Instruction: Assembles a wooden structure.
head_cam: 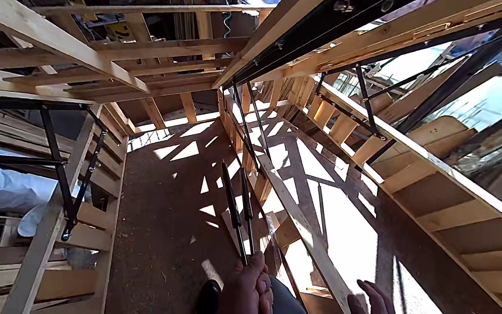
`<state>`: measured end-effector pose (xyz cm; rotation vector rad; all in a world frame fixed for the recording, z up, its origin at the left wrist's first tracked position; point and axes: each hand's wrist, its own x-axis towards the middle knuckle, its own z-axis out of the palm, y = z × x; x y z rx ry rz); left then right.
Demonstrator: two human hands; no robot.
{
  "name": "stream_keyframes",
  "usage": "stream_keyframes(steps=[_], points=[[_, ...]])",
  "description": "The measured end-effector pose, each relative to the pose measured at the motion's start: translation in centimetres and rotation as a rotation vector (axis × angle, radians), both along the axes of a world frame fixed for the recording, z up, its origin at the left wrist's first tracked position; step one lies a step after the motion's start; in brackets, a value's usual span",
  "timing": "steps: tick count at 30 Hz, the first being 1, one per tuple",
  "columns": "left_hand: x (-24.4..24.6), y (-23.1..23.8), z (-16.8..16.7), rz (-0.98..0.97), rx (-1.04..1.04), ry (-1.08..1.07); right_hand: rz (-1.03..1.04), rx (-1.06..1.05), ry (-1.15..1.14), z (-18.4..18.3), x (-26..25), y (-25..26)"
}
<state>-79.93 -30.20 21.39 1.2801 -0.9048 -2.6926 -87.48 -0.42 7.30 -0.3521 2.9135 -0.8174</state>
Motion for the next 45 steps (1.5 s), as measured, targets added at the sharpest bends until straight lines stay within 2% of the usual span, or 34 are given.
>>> stream_keyframes(steps=[1, 2, 5, 7, 9, 12, 16, 18, 20, 22, 25, 27, 29, 32, 33, 34, 37, 38, 40, 42, 44, 45], points=[[-0.2, 0.1, -0.1, -0.005, -0.022, 0.000, 0.078, -0.141, -0.029, 1.9, -1.5, -4.3], [-0.5, 0.1, -0.4, -0.009, -0.040, 0.004, 0.128, -0.248, -0.153, 3.4, -3.1, -8.4], [-1.3, 0.1, -1.8, -0.019, -0.083, 0.037, 0.195, -0.567, -0.786, 5.5, -7.5, -19.2], [-2.1, 0.1, -2.8, -0.027, -0.084, 0.056, 0.153, -0.708, -1.060, 6.3, -9.4, -24.6], [-2.9, -0.1, -3.5, -0.044, -0.090, 0.055, 0.081, -0.743, -1.094, 6.2, -10.6, -28.4], [-4.5, -1.0, -4.1, -0.054, -0.174, -0.009, 0.035, -0.683, -1.015, 5.6, -12.4, -31.1], [-5.8, -2.5, -4.5, -0.076, -0.215, -0.141, 0.087, -0.587, -0.744, 5.4, -14.1, -30.1], [-6.1, -3.6, -6.0, -0.127, -0.307, -0.241, 0.159, -0.655, -0.548, 5.4, -14.2, -27.9], [-6.1, -5.3, -9.3, -0.201, -0.493, -0.346, 0.204, -0.780, -0.412, 6.5, -13.7, -25.6], [-5.8, -6.7, -13.5, -0.266, -0.640, -0.460, 0.238, -0.896, -0.390, 8.0, -12.9, -23.6], [-6.1, -7.5, -19.5, -0.298, -0.687, -0.680, 0.306, -1.030, -0.408, 8.5, -11.2, -20.9], [-6.2, -7.1, -23.6, -0.317, -0.720, -0.813, 0.378, -1.047, -0.399, 8.7, -10.2, -19.2], [-6.0, -6.4, -27.1, -0.344, -0.764, -0.872, 0.422, -0.923, -0.352, 9.6, -10.2, -17.5], [-3.9, -3.9, -30.2, -0.408, -0.721, -0.944, 0.410, -0.416, -0.330, 11.7, -10.8, -14.2], [-2.9, -3.0, -30.7, -0.448, -0.660, -0.970, 0.393, -0.342, -0.358, 12.0, -10.8, -13.1], [-2.3, -2.2, -31.1, -0.487, -0.610, -0.989, 0.383, -0.356, -0.387, 11.9, -10.9, -12.3], [-1.9, -1.2, -31.0, -0.562, -0.522, -0.967, 0.389, -0.628, -0.458, 9.7, -10.6, -10.2], [-2.8, -1.2, -30.1, -0.533, -0.515, -0.932, 0.411, -0.701, -0.454, 8.8, -10.4, -9.8], [-5.7, -0.5, -27.3, -0.336, -0.386, -0.741, 0.470, -0.790, -0.412, 7.0, -9.4, -9.3], [-9.2, 0.4, -21.6, -0.114, -0.090, -0.367, 0.575, -0.815, -0.324, 5.3, -8.5, -9.7], [-11.6, 1.1, -14.5, -0.096, 0.079, -0.049, 0.627, -0.739, -0.216, 4.2, -7.5, -11.0], [-12.4, 1.3, -11.7, -0.113, 0.084, -0.003, 0.638, -0.670, -0.156, 4.1, -7.0, -11.7]])
